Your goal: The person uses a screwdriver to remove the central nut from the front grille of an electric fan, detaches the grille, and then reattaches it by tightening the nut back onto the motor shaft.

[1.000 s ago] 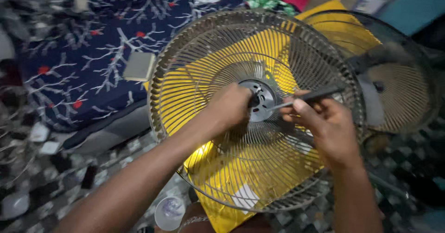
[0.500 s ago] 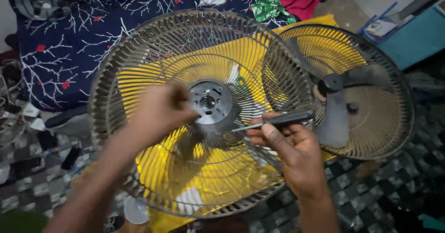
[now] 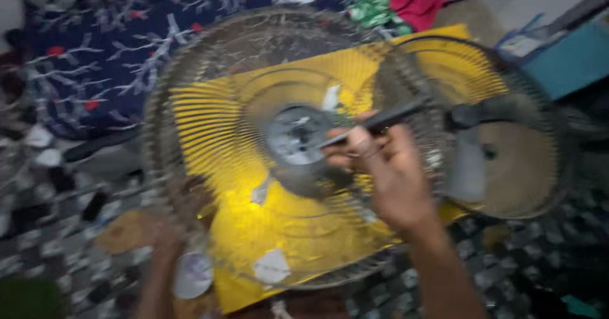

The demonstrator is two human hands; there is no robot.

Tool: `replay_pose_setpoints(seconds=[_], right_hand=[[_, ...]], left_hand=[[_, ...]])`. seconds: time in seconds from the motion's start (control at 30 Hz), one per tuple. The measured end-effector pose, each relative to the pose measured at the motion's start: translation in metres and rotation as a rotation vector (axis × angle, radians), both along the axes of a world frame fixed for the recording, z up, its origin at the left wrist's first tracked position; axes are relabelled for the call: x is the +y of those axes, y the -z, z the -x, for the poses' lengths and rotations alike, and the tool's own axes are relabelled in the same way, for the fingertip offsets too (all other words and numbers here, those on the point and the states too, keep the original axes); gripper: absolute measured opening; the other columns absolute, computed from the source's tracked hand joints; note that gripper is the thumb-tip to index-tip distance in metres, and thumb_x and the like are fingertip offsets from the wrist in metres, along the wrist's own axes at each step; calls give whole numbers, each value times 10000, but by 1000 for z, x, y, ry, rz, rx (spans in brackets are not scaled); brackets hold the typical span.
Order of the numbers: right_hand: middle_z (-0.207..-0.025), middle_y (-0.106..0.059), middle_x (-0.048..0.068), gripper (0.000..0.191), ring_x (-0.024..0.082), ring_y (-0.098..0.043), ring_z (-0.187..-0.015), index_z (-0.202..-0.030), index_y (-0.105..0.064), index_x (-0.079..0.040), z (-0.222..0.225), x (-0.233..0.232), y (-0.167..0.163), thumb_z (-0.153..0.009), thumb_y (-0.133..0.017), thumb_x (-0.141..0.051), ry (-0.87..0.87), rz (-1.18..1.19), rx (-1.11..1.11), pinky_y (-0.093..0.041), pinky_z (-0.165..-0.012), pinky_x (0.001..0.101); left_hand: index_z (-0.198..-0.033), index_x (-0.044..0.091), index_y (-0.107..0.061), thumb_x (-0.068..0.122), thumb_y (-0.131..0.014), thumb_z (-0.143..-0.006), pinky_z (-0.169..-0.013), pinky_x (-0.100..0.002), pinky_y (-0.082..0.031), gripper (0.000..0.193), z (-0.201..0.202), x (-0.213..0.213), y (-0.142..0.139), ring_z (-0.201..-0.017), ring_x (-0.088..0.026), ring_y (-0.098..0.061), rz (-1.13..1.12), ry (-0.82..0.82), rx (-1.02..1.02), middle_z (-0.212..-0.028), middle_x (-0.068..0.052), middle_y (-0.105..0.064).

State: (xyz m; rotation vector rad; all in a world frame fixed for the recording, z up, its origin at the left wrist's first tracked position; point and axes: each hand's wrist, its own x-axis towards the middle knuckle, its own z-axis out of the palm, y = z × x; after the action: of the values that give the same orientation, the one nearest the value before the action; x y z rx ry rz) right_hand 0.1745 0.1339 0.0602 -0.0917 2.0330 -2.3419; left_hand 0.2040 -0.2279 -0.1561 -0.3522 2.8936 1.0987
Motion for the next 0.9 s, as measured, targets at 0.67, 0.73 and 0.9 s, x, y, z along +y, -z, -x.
replay_pose_setpoints(seconds=[0.67, 0.73, 0.9], right_hand=[[-1123, -743, 109, 323, 191, -733, -1027, -1277, -526, -5, 83, -79, 44, -1046, -569, -227, 194, -465, 38, -562, -927, 328], [-1100, -765, 85, 341, 174, -751, -1012, -1287, -521, -18, 86, -78, 53, -1041, -559, -250, 180, -618, 3, -550, -903, 314], [-1099, -753, 110, 353, 183, -741, -984, -1297, -515, -12, 86, -81, 68, -1031, -573, -238, 146, -430, -1, -546, -909, 324]], left_hand=[[-1023, 71, -619, 3, -629, -1028, -598, -206, -468, 69, 98, -65, -69, -692, -63, -572, -981, -304, 768, -1021, -47, -720], [-1062, 17, -651, -62, -647, -1040, -654, -207, -480, 82, 119, -74, -124, -723, -81, -575, -851, -233, 974, -1045, -97, -710], [-1147, 21, -724, 5, -662, -1051, -788, -256, -586, 115, 142, -51, -222, -891, -95, -676, -612, 166, 807, -1089, -68, -719]])
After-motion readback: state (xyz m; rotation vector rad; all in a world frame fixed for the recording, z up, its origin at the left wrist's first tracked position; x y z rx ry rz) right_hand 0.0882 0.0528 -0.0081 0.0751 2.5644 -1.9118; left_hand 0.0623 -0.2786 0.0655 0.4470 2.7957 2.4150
